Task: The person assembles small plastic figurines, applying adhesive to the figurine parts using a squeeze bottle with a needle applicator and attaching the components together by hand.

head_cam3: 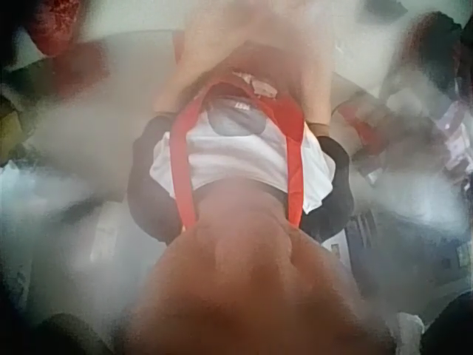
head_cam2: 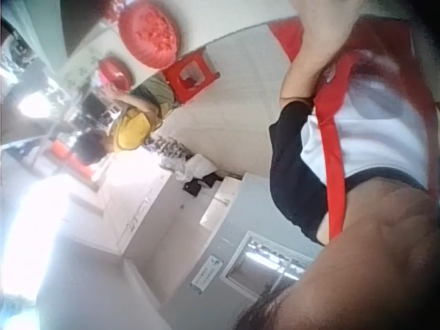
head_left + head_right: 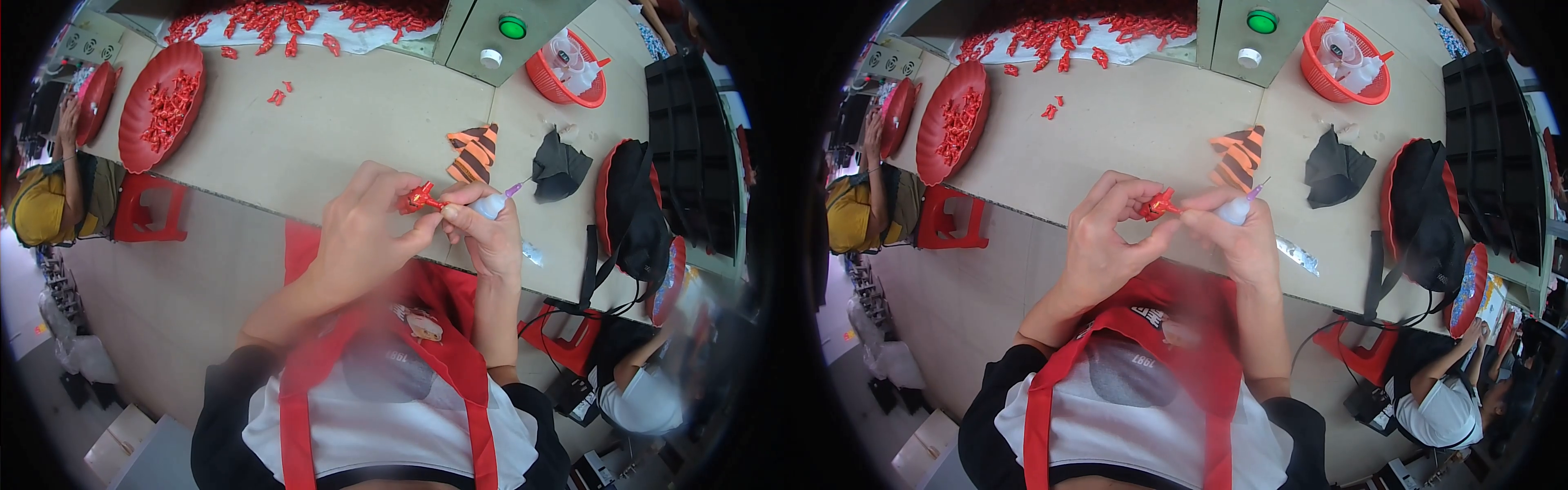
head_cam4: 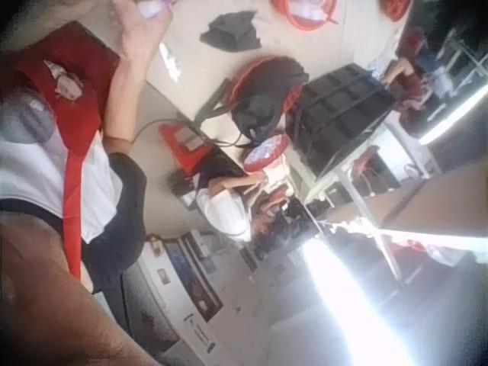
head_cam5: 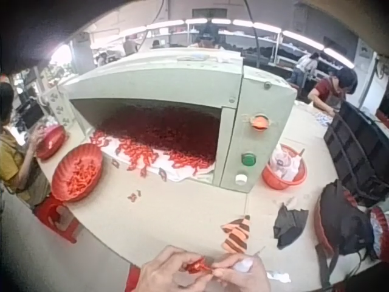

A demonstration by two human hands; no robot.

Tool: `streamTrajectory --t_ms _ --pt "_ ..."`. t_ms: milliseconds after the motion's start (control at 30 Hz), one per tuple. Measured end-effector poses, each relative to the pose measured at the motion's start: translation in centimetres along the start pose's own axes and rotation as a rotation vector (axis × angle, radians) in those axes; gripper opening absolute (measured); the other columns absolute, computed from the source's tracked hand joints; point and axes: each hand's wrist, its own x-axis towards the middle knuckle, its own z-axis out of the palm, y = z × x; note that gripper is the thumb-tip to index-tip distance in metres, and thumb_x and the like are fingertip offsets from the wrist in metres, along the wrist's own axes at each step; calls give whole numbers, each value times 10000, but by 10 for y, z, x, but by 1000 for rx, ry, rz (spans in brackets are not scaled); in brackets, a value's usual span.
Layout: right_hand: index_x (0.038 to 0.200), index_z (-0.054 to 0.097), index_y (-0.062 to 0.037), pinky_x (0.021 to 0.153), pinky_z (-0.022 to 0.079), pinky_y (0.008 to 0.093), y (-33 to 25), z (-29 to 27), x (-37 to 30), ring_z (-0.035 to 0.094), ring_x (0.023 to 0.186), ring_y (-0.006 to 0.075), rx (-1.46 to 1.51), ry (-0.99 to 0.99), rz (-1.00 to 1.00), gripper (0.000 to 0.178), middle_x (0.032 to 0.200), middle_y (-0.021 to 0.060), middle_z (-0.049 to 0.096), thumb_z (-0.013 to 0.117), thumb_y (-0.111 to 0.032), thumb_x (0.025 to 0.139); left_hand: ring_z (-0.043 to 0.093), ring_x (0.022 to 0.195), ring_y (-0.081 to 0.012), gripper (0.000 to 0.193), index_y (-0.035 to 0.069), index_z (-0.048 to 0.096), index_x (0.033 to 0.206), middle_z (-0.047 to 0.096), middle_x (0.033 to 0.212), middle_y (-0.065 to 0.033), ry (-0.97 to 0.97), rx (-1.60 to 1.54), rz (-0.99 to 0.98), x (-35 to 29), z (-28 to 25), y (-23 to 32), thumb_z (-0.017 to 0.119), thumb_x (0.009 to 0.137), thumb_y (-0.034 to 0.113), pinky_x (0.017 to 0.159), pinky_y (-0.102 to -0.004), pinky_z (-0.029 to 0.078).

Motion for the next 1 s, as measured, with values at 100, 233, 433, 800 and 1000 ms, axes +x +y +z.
streamTrajectory --t_ms 100,233,433,800,1000 --pt "813 644 1 472 396 222 0 -4 4 523 543 99 106 -72 46 119 694 50 603 689 9 702 631 689 -178 298 37 577 871 557 830 -65 -26 -54 -46 -2 -3 2 739 625 78 550 -283 504" --pt "800 640 5 472 405 229 8 -12 11 536 553 114 203 -217 49 128 713 72 612 694 20 685 616 730 -154 320 -1 604 938 574 850 -78 -92 -70 -93 -2 -9 8 734 647 25 645 -251 517" --pt "795 634 17 473 410 226 2 -5 7 543 564 107 143 -183 61 108 705 72 612 681 15 698 631 745 -198 314 30 577 932 542 909 -87 -59 -62 -11 -4 -10 1 713 649 19 590 -287 514" --pt "819 622 16 483 396 210 -7 10 7 532 554 89 115 -42 -43 75 725 67 621 627 -11 750 627 786 -176 224 -3 543 1037 581 959 -80 48 -1006 -523 -7 -17 -16 591 831 70 737 -285 513" --pt "817 625 -3 489 399 210 -5 15 8 540 568 90 56 -43 35 68 727 54 618 633 -37 759 611 694 -165 271 -43 537 1029 608 837 -106 -347 -1396 -963 -2 -20 -35 506 892 189 607 -246 532"
